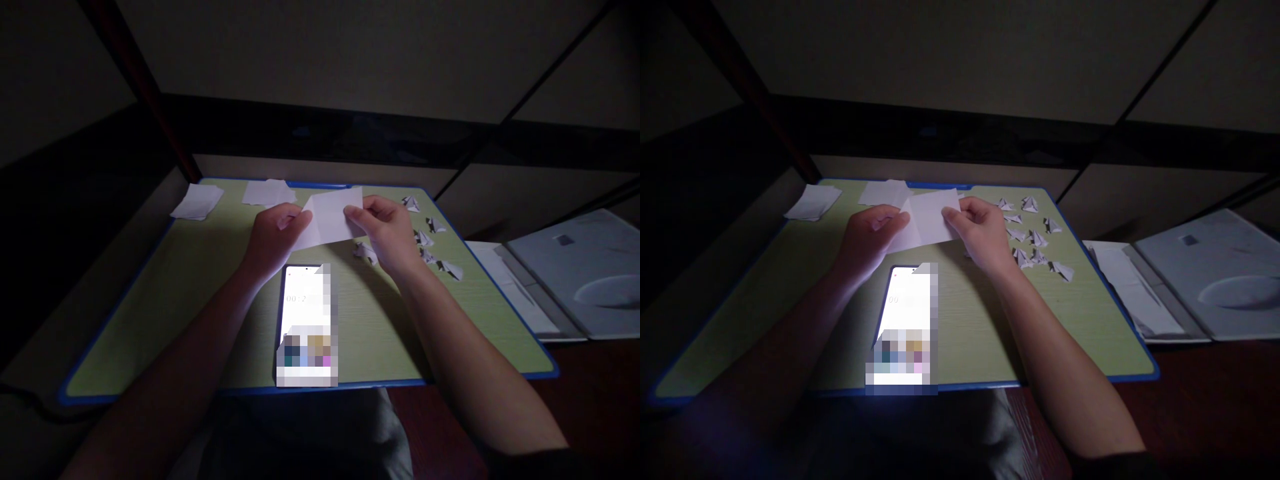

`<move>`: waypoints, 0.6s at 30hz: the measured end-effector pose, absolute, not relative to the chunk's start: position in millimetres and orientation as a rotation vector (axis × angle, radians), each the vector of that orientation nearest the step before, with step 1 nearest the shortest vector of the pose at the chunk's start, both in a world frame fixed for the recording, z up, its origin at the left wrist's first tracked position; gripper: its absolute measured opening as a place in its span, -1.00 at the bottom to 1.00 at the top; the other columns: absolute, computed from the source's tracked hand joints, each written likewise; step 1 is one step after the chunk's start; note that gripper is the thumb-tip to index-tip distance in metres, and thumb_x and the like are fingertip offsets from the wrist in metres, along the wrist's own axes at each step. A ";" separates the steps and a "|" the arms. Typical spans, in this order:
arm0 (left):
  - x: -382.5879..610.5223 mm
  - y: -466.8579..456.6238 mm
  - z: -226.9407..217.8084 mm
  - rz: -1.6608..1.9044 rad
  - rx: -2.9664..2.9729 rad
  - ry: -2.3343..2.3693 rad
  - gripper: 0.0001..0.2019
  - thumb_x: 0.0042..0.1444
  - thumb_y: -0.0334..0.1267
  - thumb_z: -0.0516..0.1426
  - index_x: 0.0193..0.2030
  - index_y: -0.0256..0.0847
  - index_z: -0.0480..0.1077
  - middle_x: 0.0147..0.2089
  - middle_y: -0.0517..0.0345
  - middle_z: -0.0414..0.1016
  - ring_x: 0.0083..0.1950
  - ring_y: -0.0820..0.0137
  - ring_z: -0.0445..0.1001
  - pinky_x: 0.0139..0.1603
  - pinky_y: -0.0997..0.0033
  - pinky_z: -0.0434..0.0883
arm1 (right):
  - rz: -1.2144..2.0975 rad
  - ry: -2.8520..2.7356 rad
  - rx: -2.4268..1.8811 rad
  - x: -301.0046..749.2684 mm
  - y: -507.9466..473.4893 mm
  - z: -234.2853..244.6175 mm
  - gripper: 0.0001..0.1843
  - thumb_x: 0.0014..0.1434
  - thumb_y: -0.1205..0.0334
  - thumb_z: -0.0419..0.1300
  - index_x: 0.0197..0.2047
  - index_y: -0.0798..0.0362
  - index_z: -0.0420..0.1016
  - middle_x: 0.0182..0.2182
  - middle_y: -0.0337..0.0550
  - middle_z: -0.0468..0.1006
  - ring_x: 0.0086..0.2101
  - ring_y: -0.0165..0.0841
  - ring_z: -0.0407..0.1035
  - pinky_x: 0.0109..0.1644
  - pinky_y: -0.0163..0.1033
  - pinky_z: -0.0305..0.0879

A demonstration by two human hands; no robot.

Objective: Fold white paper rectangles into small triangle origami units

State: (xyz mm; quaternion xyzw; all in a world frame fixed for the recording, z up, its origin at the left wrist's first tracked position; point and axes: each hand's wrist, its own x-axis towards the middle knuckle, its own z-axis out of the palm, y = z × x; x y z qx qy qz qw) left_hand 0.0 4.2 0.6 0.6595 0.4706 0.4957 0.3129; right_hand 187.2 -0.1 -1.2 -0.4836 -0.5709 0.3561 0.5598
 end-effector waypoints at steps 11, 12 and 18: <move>0.1 4.2 0.6 1.351 1.760 1.283 -0.82 0.09 -0.21 0.13 -0.50 -0.19 0.38 -0.52 0.19 0.40 -0.47 0.45 0.32 -0.48 0.45 0.29 | 0.799 -1.366 -1.153 189.1 2.6 -3.9 -0.78 0.05 0.06 0.30 -0.43 0.04 0.47 -0.58 -0.31 0.33 -0.54 -0.46 0.16 -0.44 -0.29 0.09; 0.1 4.1 0.6 1.358 1.769 1.289 -0.82 0.09 -0.21 0.13 -0.49 -0.20 0.38 -0.51 0.19 0.41 -0.46 0.44 0.33 -0.47 0.45 0.30 | 0.802 -1.364 -1.148 189.0 2.7 -4.1 -0.78 0.05 0.06 0.30 -0.43 0.03 0.47 -0.58 -0.31 0.33 -0.54 -0.46 0.16 -0.44 -0.30 0.08; 1.1 3.7 -0.3 1.358 1.722 1.232 -0.82 0.10 -0.21 0.13 -0.47 -0.21 0.38 -0.51 0.17 0.43 -0.47 0.42 0.43 -0.54 0.46 0.35 | 0.810 -1.357 -1.122 188.2 3.5 -5.3 -0.79 0.04 0.08 0.30 -0.43 0.04 0.46 -0.57 -0.31 0.35 -0.54 -0.46 0.16 -0.45 -0.30 0.09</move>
